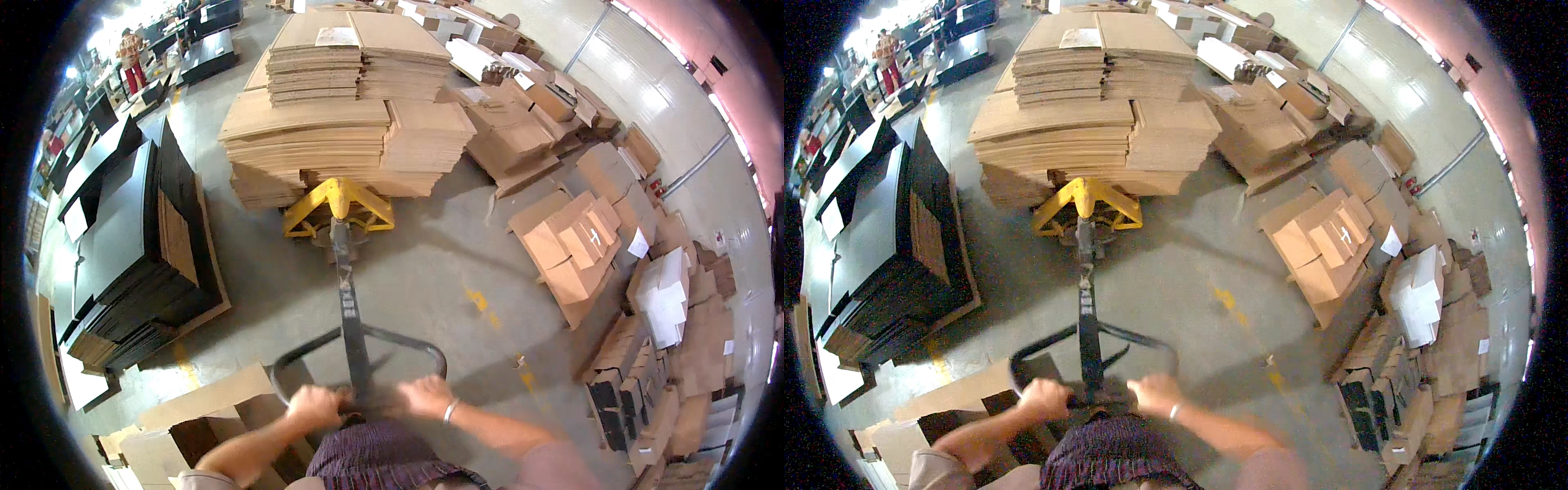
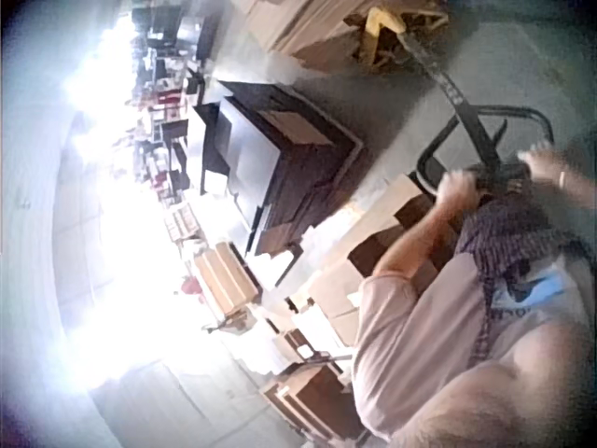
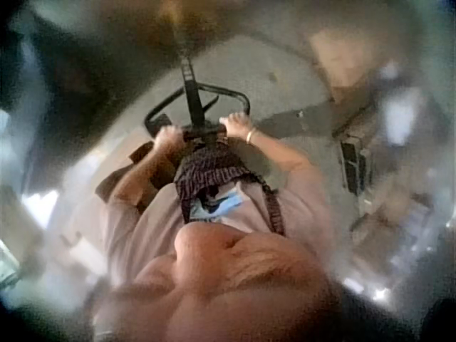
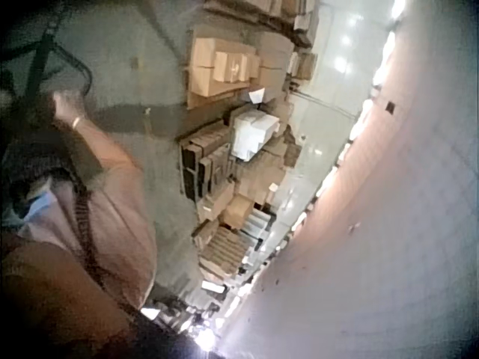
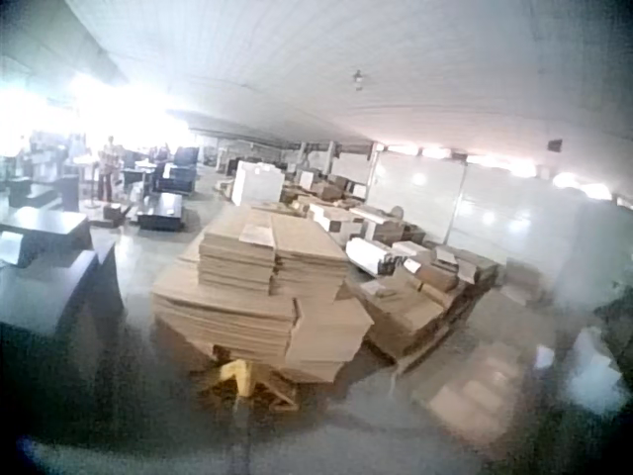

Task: The person operates a yellow manual pallet jack to lift and move a stack of flat cardboard sheets across a warehouse floor. They maneuver the jack through aisles of stacked materials, then hand the jack to another worker who continues moving the load.

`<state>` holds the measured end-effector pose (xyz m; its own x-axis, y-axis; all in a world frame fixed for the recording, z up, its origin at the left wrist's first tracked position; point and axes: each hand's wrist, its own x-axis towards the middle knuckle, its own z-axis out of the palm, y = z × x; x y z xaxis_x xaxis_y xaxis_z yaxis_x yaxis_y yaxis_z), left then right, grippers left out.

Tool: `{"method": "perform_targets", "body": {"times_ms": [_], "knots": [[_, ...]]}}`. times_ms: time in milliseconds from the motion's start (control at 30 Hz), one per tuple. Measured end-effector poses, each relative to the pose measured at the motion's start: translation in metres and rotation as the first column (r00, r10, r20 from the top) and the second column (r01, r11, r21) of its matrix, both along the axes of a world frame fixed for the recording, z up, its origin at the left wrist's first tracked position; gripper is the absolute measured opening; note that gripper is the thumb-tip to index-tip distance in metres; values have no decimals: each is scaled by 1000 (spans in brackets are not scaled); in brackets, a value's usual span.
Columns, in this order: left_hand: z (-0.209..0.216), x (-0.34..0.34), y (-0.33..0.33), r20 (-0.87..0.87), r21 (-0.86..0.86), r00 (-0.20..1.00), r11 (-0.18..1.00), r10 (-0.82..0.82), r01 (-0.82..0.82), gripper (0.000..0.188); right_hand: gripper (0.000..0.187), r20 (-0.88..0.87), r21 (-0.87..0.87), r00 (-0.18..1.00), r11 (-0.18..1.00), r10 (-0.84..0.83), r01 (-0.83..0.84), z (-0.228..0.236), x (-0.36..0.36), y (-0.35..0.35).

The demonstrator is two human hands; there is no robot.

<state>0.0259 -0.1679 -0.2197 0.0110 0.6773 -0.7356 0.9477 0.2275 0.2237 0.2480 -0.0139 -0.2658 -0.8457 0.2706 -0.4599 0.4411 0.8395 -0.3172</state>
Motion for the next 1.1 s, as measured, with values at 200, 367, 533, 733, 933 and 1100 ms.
{"method": "perform_targets", "body": {"times_ms": [200,367,533,733,933,1100], "knots": [[-106,38,-58,71,-22,997,999,38,-36,43,22,17,-30,1000,999,12,-12,-108,40,-59],[-20,4,-23,57,83,995,992,87,-92,41,14,-81,-55,994,996,-78,74,-25,9,-16],[27,-29,15,37,134,999,991,9,-14,39,19,-109,8,992,998,-66,67,37,-22,20],[-133,39,-69,111,-114,993,993,37,-24,36,20,134,2,989,998,67,-68,-100,32,-66],[-102,17,-49,149,-35,986,997,78,-74,42,14,64,-48,998,999,12,-9,-77,24,-41],[14,-29,12,86,84,996,996,3,-10,40,18,-48,1,997,998,-55,55,24,-16,12]]}}
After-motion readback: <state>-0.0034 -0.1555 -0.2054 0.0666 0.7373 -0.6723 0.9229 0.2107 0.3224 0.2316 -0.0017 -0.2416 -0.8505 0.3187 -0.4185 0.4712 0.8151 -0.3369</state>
